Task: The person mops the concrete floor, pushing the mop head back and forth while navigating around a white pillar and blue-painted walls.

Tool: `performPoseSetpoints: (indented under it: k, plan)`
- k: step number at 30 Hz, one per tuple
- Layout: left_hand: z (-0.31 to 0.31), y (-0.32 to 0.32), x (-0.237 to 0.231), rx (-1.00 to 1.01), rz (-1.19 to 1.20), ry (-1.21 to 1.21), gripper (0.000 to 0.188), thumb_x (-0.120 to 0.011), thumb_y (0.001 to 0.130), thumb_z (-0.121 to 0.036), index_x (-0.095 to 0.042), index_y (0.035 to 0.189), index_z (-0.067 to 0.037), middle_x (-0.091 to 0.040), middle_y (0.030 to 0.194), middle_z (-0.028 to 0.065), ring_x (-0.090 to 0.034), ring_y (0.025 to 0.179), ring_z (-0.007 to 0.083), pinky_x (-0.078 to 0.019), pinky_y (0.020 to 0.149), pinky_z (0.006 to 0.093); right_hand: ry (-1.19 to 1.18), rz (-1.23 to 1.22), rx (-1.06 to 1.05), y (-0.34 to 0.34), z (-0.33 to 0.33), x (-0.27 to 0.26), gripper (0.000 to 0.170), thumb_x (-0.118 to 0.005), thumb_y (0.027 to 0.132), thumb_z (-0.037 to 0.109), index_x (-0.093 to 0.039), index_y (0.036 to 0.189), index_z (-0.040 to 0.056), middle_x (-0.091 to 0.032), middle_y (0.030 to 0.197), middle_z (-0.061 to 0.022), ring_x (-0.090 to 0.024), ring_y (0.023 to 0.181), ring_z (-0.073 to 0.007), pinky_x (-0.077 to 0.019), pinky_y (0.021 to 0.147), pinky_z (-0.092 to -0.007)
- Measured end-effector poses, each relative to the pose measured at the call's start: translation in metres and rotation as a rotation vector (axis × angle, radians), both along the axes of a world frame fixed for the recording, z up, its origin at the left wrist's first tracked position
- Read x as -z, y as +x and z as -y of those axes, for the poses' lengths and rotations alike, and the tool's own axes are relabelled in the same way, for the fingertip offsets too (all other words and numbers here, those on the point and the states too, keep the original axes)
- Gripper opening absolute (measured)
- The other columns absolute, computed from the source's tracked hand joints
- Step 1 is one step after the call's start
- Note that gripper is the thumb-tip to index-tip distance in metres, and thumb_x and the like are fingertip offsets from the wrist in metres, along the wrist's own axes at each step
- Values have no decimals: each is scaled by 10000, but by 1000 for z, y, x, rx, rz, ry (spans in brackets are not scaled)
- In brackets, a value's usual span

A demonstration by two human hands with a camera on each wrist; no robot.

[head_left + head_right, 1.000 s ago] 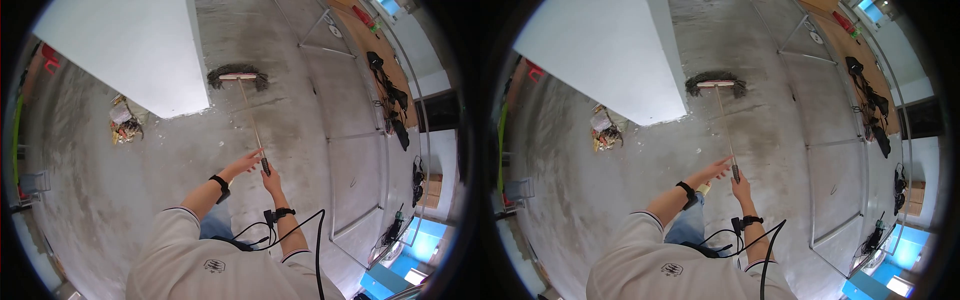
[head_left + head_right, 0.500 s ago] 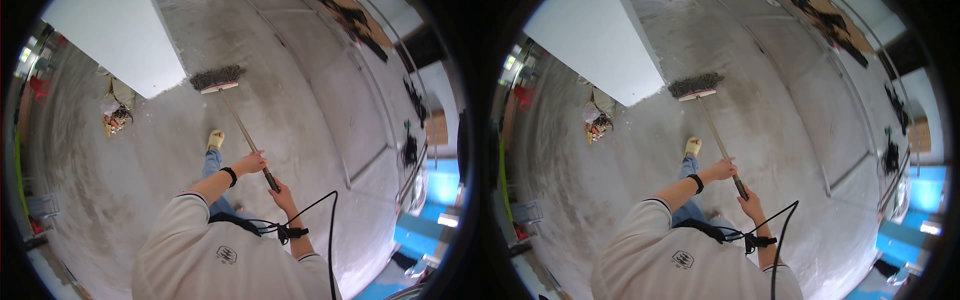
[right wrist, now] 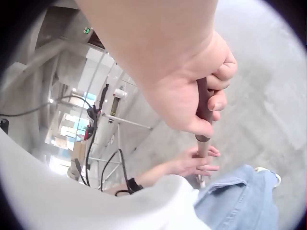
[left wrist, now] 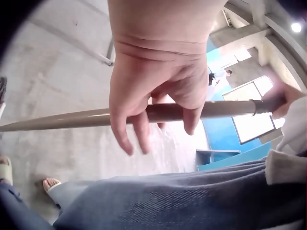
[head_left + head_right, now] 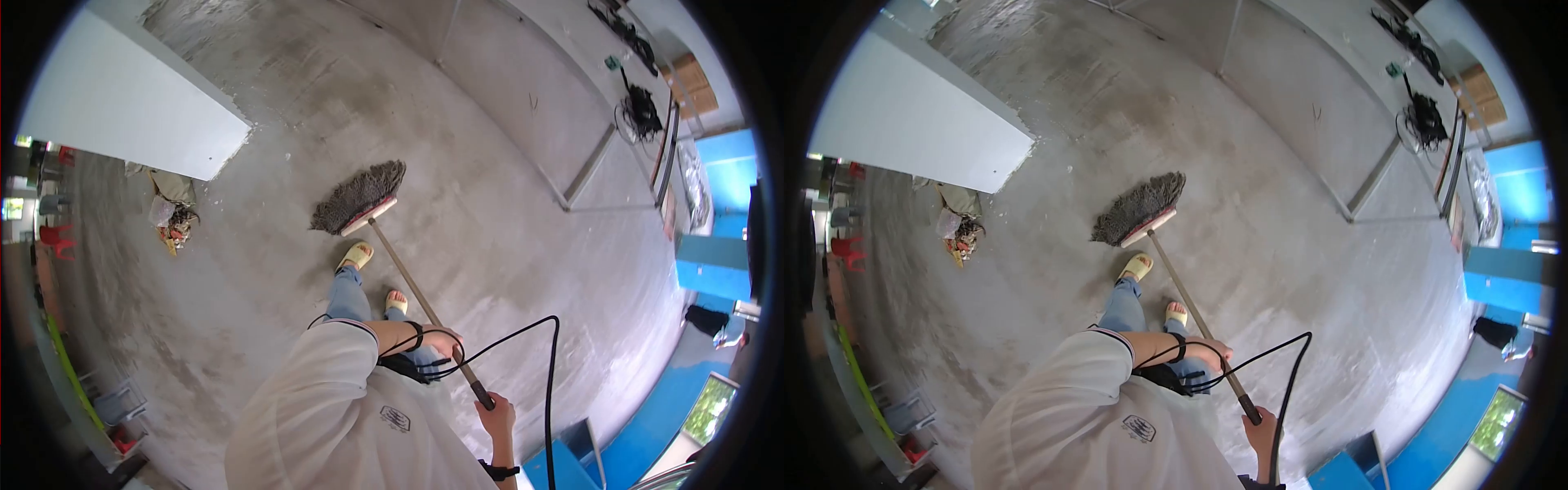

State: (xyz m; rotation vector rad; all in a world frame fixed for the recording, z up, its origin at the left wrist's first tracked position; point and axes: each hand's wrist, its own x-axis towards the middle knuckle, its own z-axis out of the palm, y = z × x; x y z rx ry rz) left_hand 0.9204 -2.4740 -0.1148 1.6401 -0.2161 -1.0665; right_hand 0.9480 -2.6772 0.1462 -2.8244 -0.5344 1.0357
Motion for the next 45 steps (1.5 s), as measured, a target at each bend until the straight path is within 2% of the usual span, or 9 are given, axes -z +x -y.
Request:
performPoseSetpoints:
  k: [5,18,20,23,25,29,33,38,45]
  plan:
    - [-37,-55,18,51,114,77,321,-702,772,-316,-629,994,-95,-618,1035,205,-609,936,382,-488,776,458,-30,0,19,-60,-15,33,463,-711,761,343,-646,1213,268,-668,693,-157,-653,670,-386,-515,627,-489]
    - [-299,-79,33,-948,150,488,207,-654,740,-110,-601,937,-79,-537,1222,156,-605,994,379,-498,837,424,177,-95,-294,-13,-305,138,565,-683,797,312,-529,1337,253,-661,734,-180,-642,681,-400,-512,609,-489]
    - [-365,-82,70,-425,206,595,207,-640,764,-127,-636,964,-71,-617,1130,142,-615,995,372,-501,846,405,246,-191,-387,-20,-355,164,615,-677,799,309,-486,1375,214,-659,777,-210,-636,695,-416,-513,614,-489]
    - [-442,-105,86,-628,447,235,247,-595,823,-150,-660,1046,-66,-657,1082,153,-606,1037,365,-496,878,379,496,-235,-526,-27,-401,213,664,-683,806,272,-441,1412,149,-654,731,-188,-653,616,-336,-520,592,-423]
    - [-468,-116,45,-1081,-131,13,293,-547,892,-183,-647,1145,-73,-645,1150,136,-610,1041,340,-491,895,369,461,-393,-477,-28,-433,202,676,-686,810,245,-426,1422,126,-633,694,-152,-641,584,-268,-514,579,-381]
    - [-450,-146,80,-996,372,687,372,-557,939,-353,-581,1273,-190,-648,1068,91,-588,880,192,-496,787,366,345,-585,-372,-19,-454,157,684,-676,826,167,-395,1445,96,-573,640,-59,-584,538,-121,-484,540,-289]
    - [-411,-119,29,-1439,-457,-84,589,-528,869,-642,-498,1352,-307,-626,1196,68,-508,1181,310,-476,831,556,295,-542,-369,15,-423,151,681,-656,840,187,-374,1455,111,-614,716,-112,-623,598,-191,-496,584,-316]
    - [-337,-70,67,-1395,-174,-80,644,-565,844,-629,-468,1370,-270,-628,1179,105,-532,1128,342,-458,898,504,382,-345,-441,37,-346,147,630,-625,867,199,-381,1442,119,-653,1062,-231,-655,931,-357,-503,791,-376]
    - [-171,-4,67,-1169,11,371,537,-612,825,-534,-498,1123,-103,-611,1061,225,-522,1060,445,-391,955,504,374,-826,152,83,-181,162,627,-631,865,110,-401,1447,158,-584,748,-12,-521,535,-113,-409,482,-248]
